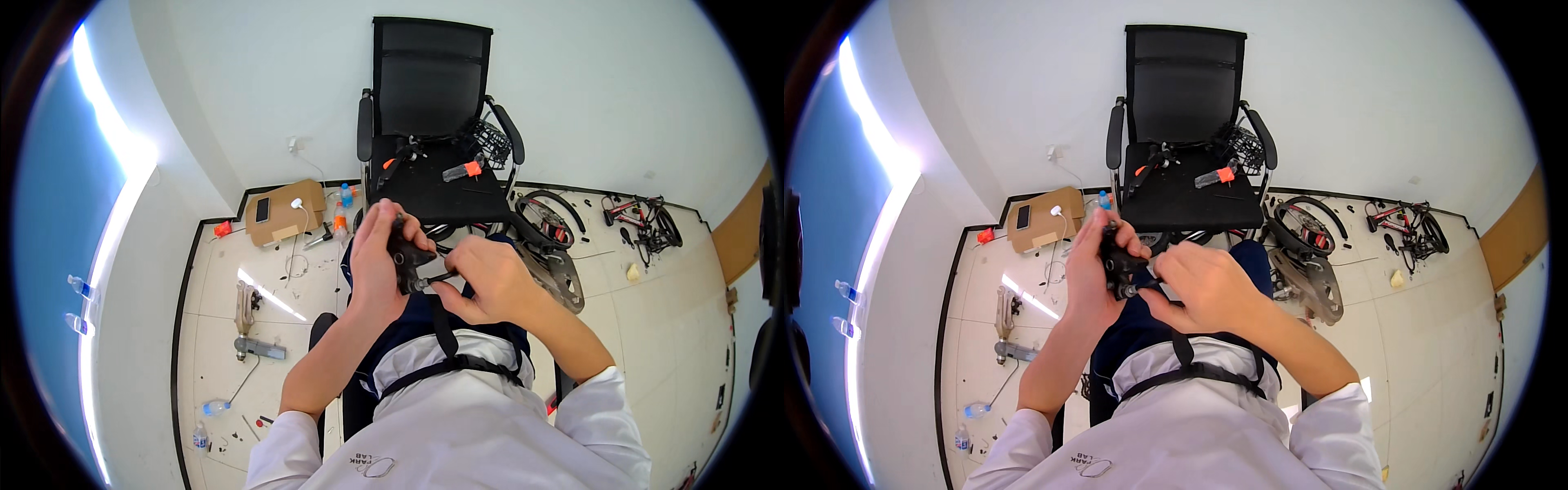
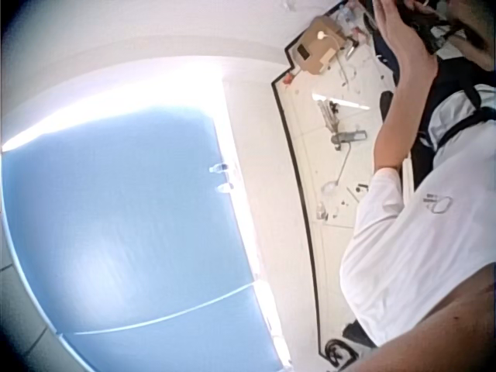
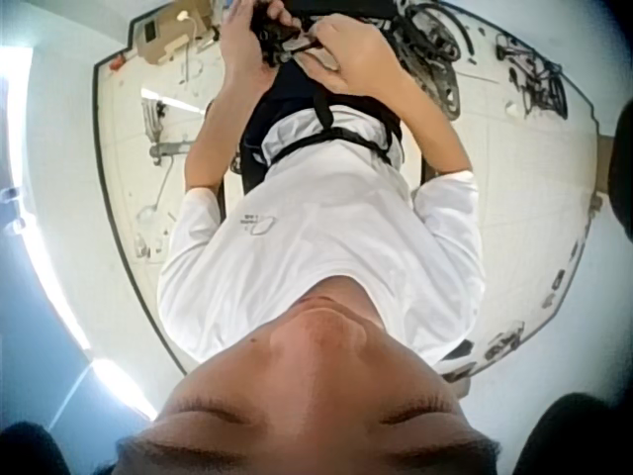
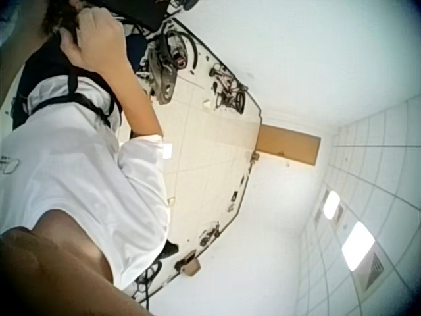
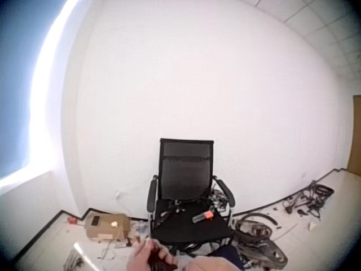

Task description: The person assembles a bicycle brake caliper by inserting a bolt and tightening it with an Allen key. They then insert a brake pad into the caliper and secure it with a small screw using a screwdriver.

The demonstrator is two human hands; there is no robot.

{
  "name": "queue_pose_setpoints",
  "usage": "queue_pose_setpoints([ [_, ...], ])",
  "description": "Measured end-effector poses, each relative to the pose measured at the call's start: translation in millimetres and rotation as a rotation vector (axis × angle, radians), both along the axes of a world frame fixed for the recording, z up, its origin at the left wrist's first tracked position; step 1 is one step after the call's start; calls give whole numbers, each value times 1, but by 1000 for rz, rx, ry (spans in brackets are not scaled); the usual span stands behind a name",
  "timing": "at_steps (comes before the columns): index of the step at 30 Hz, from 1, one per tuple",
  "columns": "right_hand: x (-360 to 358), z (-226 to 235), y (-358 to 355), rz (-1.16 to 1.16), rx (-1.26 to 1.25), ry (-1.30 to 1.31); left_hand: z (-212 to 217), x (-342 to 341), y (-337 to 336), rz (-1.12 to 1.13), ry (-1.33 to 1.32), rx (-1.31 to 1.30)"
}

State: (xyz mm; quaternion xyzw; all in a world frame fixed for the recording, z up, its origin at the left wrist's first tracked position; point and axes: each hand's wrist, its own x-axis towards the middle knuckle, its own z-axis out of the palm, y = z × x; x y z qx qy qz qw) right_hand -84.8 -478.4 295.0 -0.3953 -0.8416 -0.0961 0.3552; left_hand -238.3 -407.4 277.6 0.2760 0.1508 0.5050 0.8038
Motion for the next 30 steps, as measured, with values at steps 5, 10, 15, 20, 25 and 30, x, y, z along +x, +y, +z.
queue_pose_setpoints([
  [5, -8, -5, -4, -125, 89, 300, 6, -4, -2, 207, -100, 151],
  [10, 2, -59, -7, -189, -353, 1296, -1, -1, 1, 277, -133, 302],
  [15, 28, -44, 13, 192, -1123, 1989, -16, 7, 2, 257, -87, 483],
  [20, 33, -14, 49, 99, -1231, 1879, -38, 18, -1, 251, 210, 772],
  [25, 26, 7, 78, 138, -1146, 1625, -53, 32, 5, 233, 363, 706],
  [30, -55, 17, 64, 72, -502, 957, -61, 32, 28, 176, 216, 299],
])
